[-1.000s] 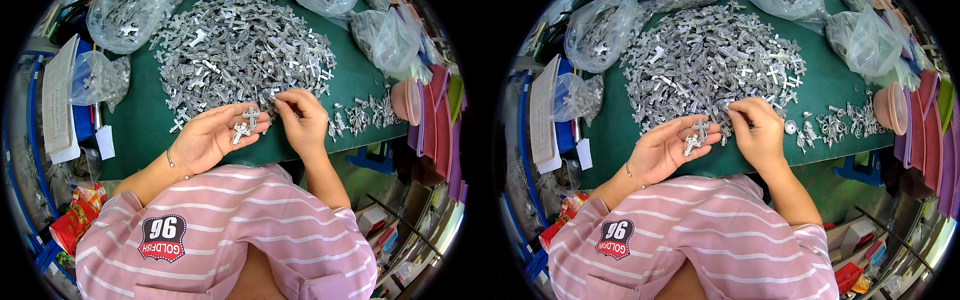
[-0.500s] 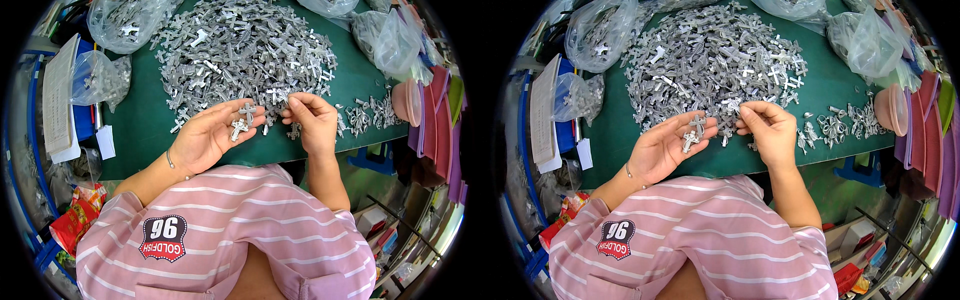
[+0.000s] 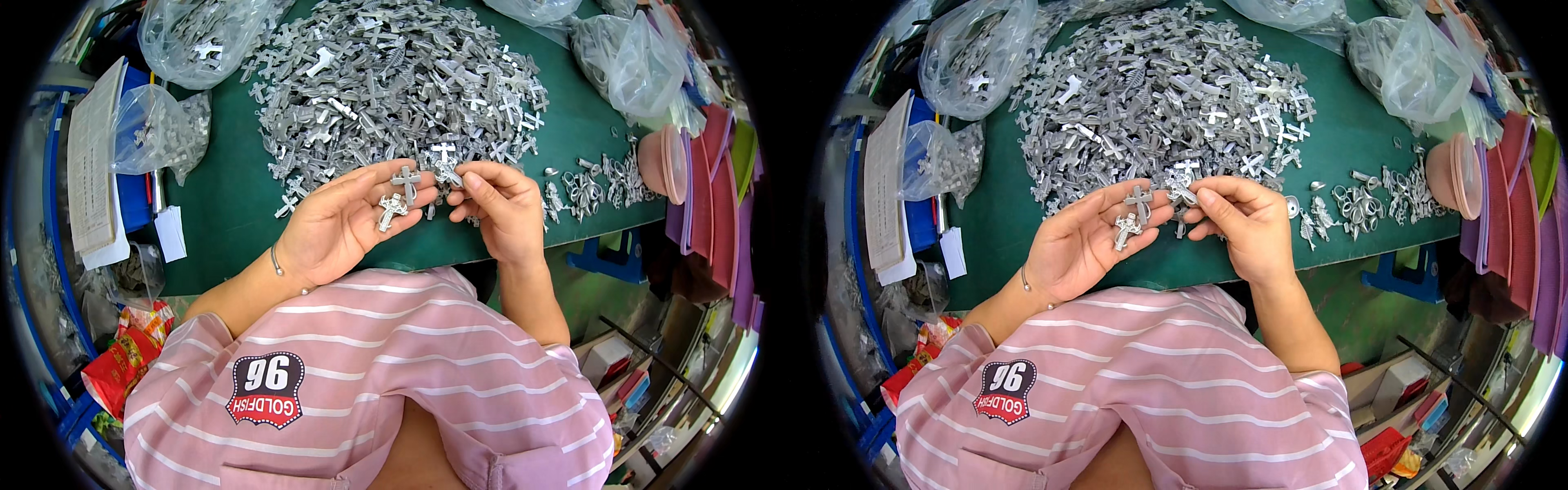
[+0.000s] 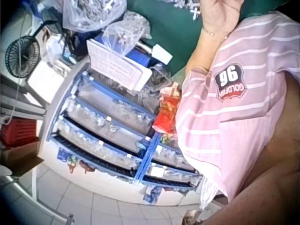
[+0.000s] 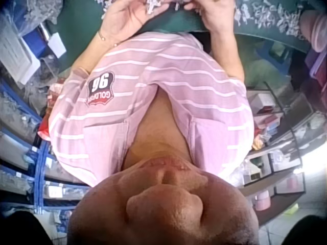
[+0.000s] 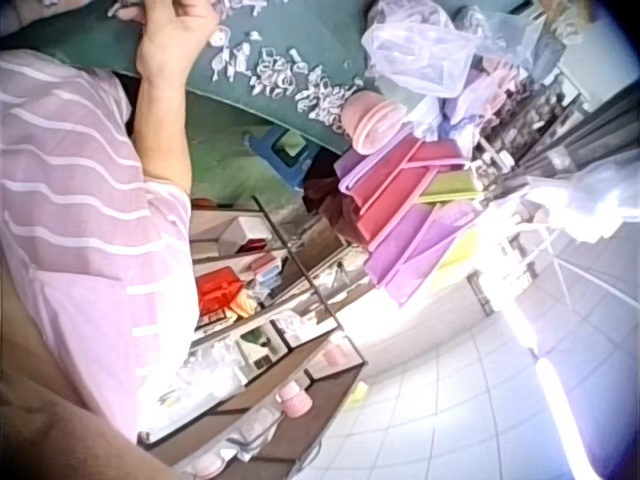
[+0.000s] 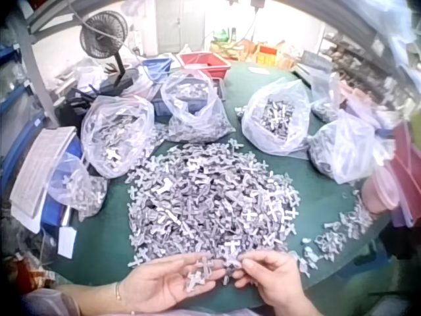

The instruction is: The person sits at a green workbench and assembles small silver metal components by hand. They pick up cross-shaped pieces and cylindrical parts from a large pile, fit them together, and place the finished assemblies into a clear plastic bag. The process is repetitive, involving continuous picking, fitting, and bagging of the hardware.

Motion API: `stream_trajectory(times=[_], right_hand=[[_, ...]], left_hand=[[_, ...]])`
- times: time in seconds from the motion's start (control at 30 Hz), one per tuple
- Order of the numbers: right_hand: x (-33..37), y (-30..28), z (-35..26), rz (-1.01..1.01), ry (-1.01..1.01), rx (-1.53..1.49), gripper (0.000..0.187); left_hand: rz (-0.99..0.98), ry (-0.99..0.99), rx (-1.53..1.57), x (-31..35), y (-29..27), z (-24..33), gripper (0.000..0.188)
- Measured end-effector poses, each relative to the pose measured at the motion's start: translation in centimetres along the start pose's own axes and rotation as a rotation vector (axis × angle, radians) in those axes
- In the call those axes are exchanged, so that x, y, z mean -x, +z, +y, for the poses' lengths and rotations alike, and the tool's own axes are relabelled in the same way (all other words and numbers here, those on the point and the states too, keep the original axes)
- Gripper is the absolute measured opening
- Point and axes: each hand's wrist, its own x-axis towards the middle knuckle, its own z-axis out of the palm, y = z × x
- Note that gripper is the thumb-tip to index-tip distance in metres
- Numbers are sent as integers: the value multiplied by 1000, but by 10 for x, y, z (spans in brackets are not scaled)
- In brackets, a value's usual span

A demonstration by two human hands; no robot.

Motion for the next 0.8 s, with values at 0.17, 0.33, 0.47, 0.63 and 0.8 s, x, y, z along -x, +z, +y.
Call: stream_trajectory(times=[0.17,0.33,0.47,0.63,0.8], right_hand=[[8,15,1,10,-789,900,12],[3,26,5,-19,-894,950,17],[-16,27,10,108,-796,1002,15],[-25,22,10,81,-713,1005,14],[-9,24,2,99,-336,358,9]], left_hand=[[-3,-8,37,-1,-4,-2,44],[28,-86,-2,7,-6,-1,36],[53,-84,-72,8,-4,1,32],[66,-44,-97,10,-3,1,35],[54,-14,-93,8,-3,1,35]])
